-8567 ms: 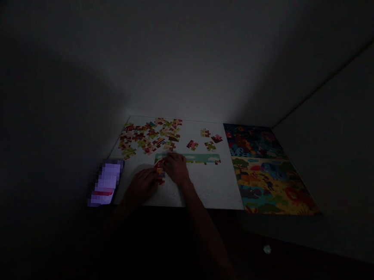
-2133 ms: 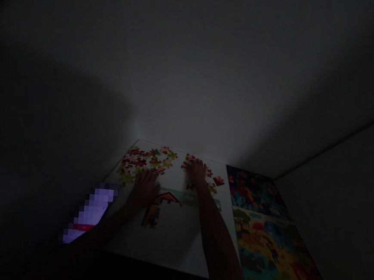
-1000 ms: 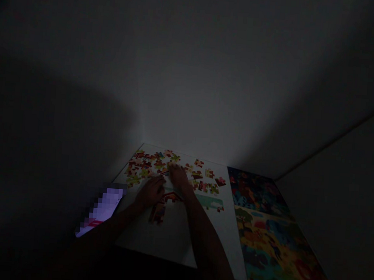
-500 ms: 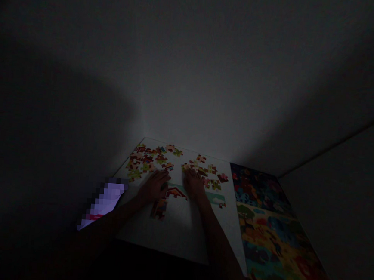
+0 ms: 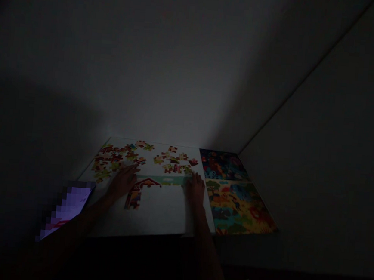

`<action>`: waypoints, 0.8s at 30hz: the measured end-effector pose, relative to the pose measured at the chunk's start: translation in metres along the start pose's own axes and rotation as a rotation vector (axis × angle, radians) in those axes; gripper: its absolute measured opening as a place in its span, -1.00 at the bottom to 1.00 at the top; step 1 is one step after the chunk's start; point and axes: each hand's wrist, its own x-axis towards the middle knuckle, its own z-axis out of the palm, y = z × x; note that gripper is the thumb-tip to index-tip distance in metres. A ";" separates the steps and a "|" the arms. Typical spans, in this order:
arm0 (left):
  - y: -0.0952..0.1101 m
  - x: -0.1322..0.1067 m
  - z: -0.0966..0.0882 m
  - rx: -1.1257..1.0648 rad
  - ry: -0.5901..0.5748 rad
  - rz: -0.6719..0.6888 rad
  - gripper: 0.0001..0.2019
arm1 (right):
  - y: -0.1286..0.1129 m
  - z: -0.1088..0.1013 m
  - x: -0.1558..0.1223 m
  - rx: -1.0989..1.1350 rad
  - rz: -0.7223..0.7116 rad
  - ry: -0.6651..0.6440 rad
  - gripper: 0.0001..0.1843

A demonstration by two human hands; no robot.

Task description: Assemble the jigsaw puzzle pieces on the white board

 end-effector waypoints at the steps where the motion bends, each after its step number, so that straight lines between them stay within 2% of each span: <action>1: 0.002 -0.004 -0.002 -0.005 -0.004 -0.010 -0.67 | 0.000 0.000 -0.001 0.024 -0.011 0.003 -0.51; 5: 0.015 -0.028 -0.011 -0.028 -0.078 -0.034 -0.64 | -0.002 -0.001 -0.003 0.073 -0.013 0.016 -0.55; 9: 0.028 -0.046 -0.016 -0.037 -0.218 0.032 -0.64 | -0.004 -0.006 -0.002 0.075 -0.002 -0.028 -0.57; 12: 0.030 -0.044 -0.016 -0.033 -0.262 0.038 -0.65 | -0.007 -0.011 -0.002 0.057 0.024 -0.047 -0.57; 18: 0.025 -0.033 -0.014 -0.127 -0.252 0.013 -0.67 | -0.011 -0.017 -0.001 0.009 0.065 -0.073 -0.54; 21: 0.025 -0.033 -0.014 -0.173 -0.239 -0.021 -0.69 | -0.010 -0.017 0.000 0.009 0.049 -0.075 -0.53; 24: 0.027 -0.034 -0.014 -0.121 -0.257 -0.075 -0.68 | -0.009 -0.016 -0.001 0.026 0.040 -0.051 -0.53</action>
